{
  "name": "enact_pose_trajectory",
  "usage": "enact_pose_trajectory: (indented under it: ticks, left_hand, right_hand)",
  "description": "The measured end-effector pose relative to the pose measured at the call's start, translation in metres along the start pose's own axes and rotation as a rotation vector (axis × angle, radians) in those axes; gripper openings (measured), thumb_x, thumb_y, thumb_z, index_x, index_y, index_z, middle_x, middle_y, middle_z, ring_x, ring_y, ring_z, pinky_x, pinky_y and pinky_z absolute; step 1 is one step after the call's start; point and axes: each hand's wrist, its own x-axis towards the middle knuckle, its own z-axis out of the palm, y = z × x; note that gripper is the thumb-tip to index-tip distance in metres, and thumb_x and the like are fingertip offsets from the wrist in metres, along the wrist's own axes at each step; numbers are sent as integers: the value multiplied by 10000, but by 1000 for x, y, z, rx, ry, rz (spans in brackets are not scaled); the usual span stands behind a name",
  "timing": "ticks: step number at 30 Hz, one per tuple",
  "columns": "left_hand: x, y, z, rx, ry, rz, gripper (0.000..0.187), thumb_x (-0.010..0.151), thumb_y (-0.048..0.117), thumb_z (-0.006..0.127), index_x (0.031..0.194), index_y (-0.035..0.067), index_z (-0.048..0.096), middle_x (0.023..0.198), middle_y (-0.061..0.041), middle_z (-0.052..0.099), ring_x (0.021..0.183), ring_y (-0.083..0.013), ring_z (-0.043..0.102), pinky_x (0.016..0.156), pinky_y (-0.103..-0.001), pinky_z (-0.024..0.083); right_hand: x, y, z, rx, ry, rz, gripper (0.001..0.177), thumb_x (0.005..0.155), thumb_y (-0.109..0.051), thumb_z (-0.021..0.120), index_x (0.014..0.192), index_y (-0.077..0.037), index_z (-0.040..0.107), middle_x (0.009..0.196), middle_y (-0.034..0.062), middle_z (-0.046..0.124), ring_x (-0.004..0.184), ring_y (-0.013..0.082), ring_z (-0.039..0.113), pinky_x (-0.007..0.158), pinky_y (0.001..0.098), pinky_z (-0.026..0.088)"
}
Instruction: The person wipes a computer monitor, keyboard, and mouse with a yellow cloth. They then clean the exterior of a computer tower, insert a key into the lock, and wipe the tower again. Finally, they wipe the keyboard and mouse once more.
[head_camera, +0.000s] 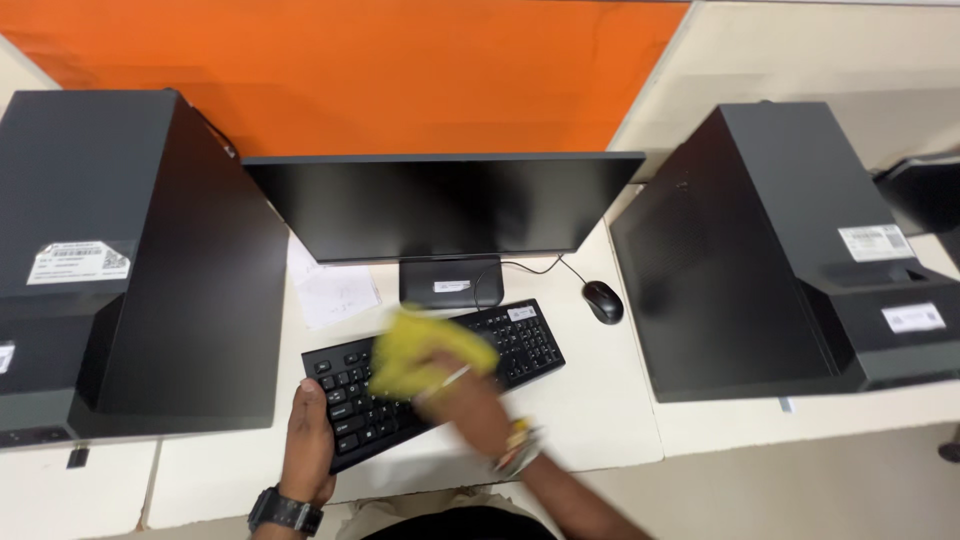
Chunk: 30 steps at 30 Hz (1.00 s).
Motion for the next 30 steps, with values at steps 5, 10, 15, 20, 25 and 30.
enact_pose_trajectory:
  ticks: [5,10,15,20,25,30]
  left_hand:
    - [14,0,-9,57,-34,45,604,1060,514,402,1270,-31,554,1084,-163,659,934,-227,658,787,-375,563]
    - [21,9,-33,118,-62,100,632,1033,534,406,1291,-19,572,1141,-144,680,1007,-203,655,897,-353,538]
    - [34,26,-55,149,-58,59,674,1014,569,398,1355,3,528,1266,-166,653,1147,-228,624,992,-362,490]
    - [39,35,-65,160,-71,36,699,992,585,393,1390,23,515,1328,-155,636,1203,-232,609,1025,-371,472]
    - [53,38,-62,182,-124,64,697,1003,581,389,1380,9,518,1309,-168,642,1198,-242,613,1027,-374,477]
    - [62,42,-56,207,-144,78,689,1014,581,388,1347,-2,543,1272,-178,656,1163,-245,634,1002,-382,507]
  right_hand:
    - [-15,-45,45,-151,107,-537,314,885,-92,690,1184,-61,596,1386,139,622,1361,362,596,1162,432,479]
    - [-8,117,-18,-155,264,361,511,861,-75,571,1368,-16,552,1371,137,613,1191,294,640,1030,391,516]
    - [-41,150,-126,631,798,433,494,935,-222,541,1380,-8,529,1377,146,626,1246,282,628,1076,417,504]
    - [-68,48,-140,1246,796,65,563,977,-411,499,1391,-28,505,1364,161,631,1250,299,629,1043,464,506]
    - [-63,6,-124,1304,714,44,520,1024,-250,581,1463,0,457,1431,160,586,1292,279,602,1076,423,517]
    - [-62,-30,-145,426,982,221,483,942,-306,729,1230,73,650,1167,206,726,1002,289,726,865,390,604]
